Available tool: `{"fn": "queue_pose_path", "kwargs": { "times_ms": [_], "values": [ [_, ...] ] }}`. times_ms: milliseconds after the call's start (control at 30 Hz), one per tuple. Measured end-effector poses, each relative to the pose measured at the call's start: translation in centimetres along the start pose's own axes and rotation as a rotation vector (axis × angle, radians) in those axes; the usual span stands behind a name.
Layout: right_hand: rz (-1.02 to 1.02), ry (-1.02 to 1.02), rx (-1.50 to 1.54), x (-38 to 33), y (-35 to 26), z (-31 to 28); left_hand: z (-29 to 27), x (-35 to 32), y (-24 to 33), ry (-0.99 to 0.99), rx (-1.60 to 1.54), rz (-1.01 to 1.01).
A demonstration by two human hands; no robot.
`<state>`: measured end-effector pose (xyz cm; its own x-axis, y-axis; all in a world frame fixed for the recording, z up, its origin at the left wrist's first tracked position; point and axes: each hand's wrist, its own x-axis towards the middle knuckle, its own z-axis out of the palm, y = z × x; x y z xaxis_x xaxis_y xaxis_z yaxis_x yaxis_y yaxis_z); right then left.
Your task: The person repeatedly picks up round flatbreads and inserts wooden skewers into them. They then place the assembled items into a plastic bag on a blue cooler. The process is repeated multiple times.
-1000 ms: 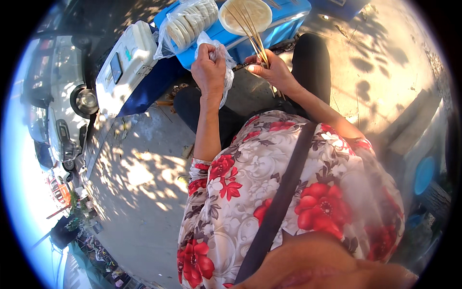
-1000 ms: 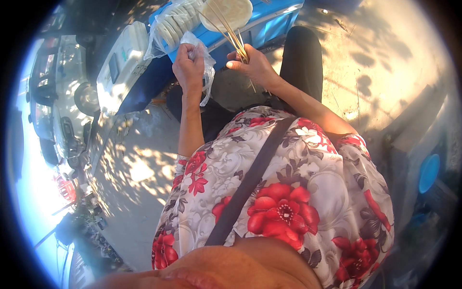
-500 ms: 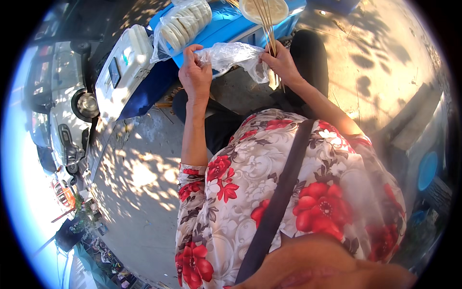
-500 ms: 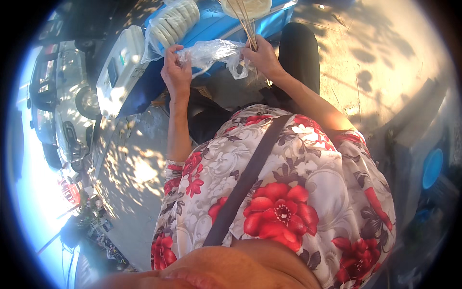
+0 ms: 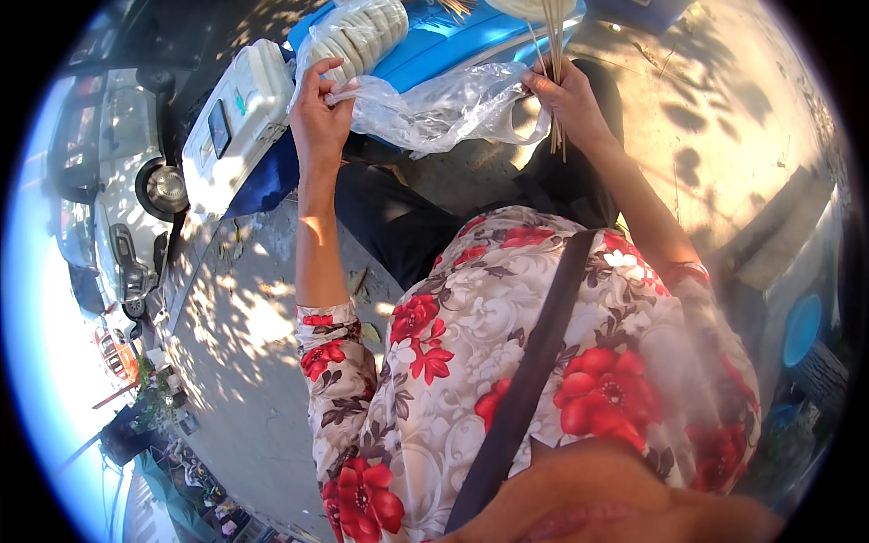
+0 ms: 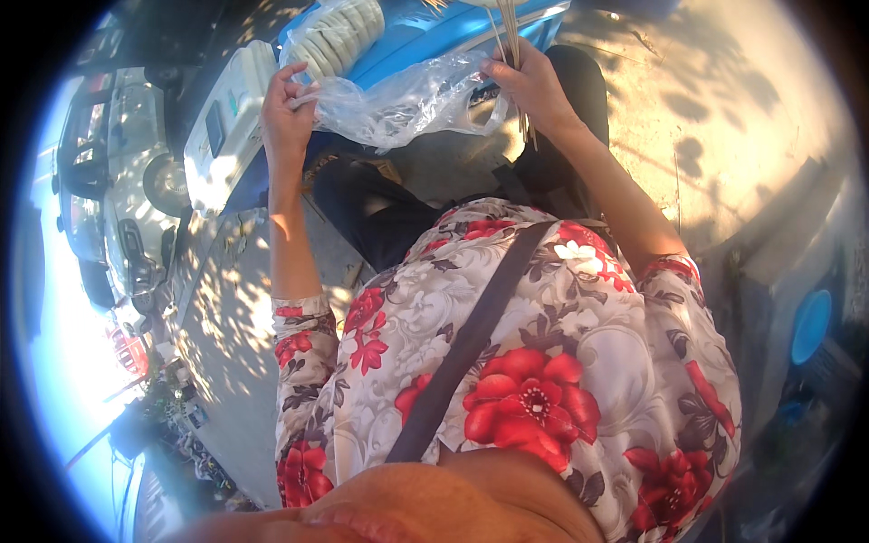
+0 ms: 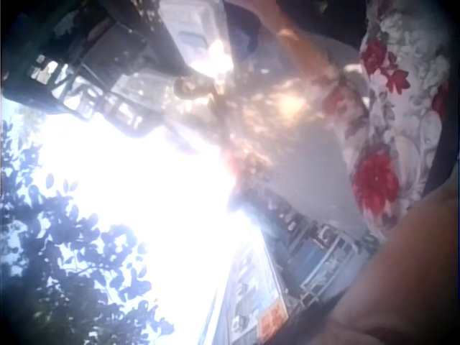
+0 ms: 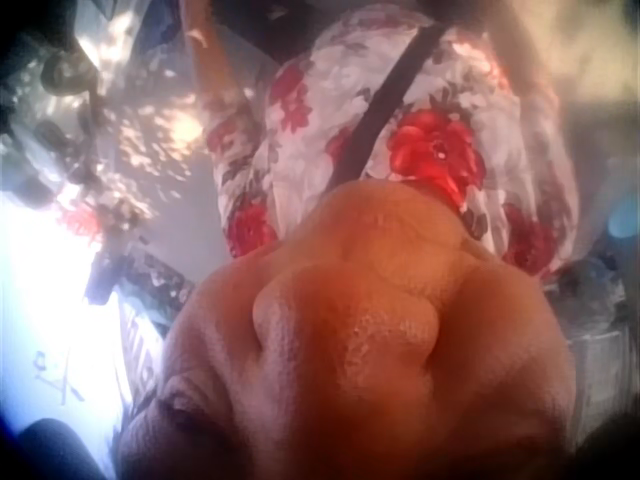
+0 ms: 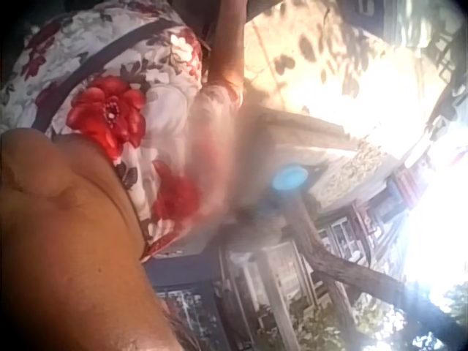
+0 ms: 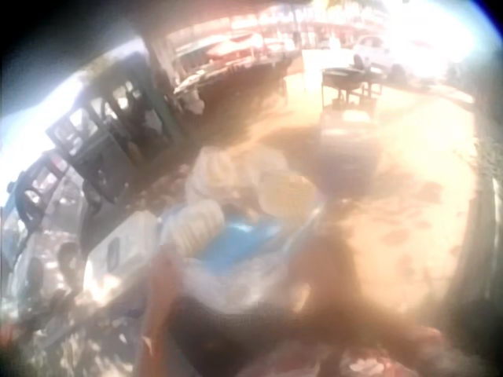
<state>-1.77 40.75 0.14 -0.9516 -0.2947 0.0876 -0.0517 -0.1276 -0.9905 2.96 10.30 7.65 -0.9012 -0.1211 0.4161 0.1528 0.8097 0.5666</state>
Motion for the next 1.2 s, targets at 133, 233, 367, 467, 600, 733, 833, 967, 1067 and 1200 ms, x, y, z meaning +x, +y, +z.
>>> {"fn": "queue_pose_path", "kwargs": {
  "times_ms": [133,233,367,467,600,733,833,967,1067,1200],
  "values": [
    [-0.195,-0.089,0.194,0.5,-5.0,1.4,-0.4,-2.2,10.4,0.494,-0.291,0.557],
    [-0.045,-0.177,0.166,-0.4,-1.0,2.3,5.8,-6.3,-4.3,-0.416,-0.178,-0.314],
    [0.205,-0.191,-0.056,-1.2,2.2,1.5,5.7,-6.6,-2.7,-0.067,-0.977,-0.783],
    [0.191,-0.23,-0.169,-0.7,2.7,1.1,5.5,-5.2,-2.9,0.006,-1.046,-0.803],
    [0.071,-0.233,-0.408,-0.1,2.9,-0.7,6.0,-3.9,-2.6,0.097,-0.94,-0.73],
    [0.087,-0.373,-0.455,-2.3,-2.6,-1.3,6.5,-4.8,-3.9,0.093,-0.798,-0.62],
    [0.3,-0.501,-0.25,-4.1,-6.2,-0.5,6.8,-4.7,-3.4,0.062,-0.753,-0.66],
    [0.374,-0.605,-0.26,-4.4,-6.4,-0.1,6.2,-3.9,-3.1,0.026,-0.877,-0.732],
    [0.458,-0.717,-0.178,-5.0,-5.5,0.2,5.1,-3.5,-5.3,-0.007,-0.855,-0.751],
    [0.532,-0.904,-0.119,-5.2,-4.5,1.4,3.5,-2.8,-6.2,-0.079,-0.749,-0.751]
  ]
}}
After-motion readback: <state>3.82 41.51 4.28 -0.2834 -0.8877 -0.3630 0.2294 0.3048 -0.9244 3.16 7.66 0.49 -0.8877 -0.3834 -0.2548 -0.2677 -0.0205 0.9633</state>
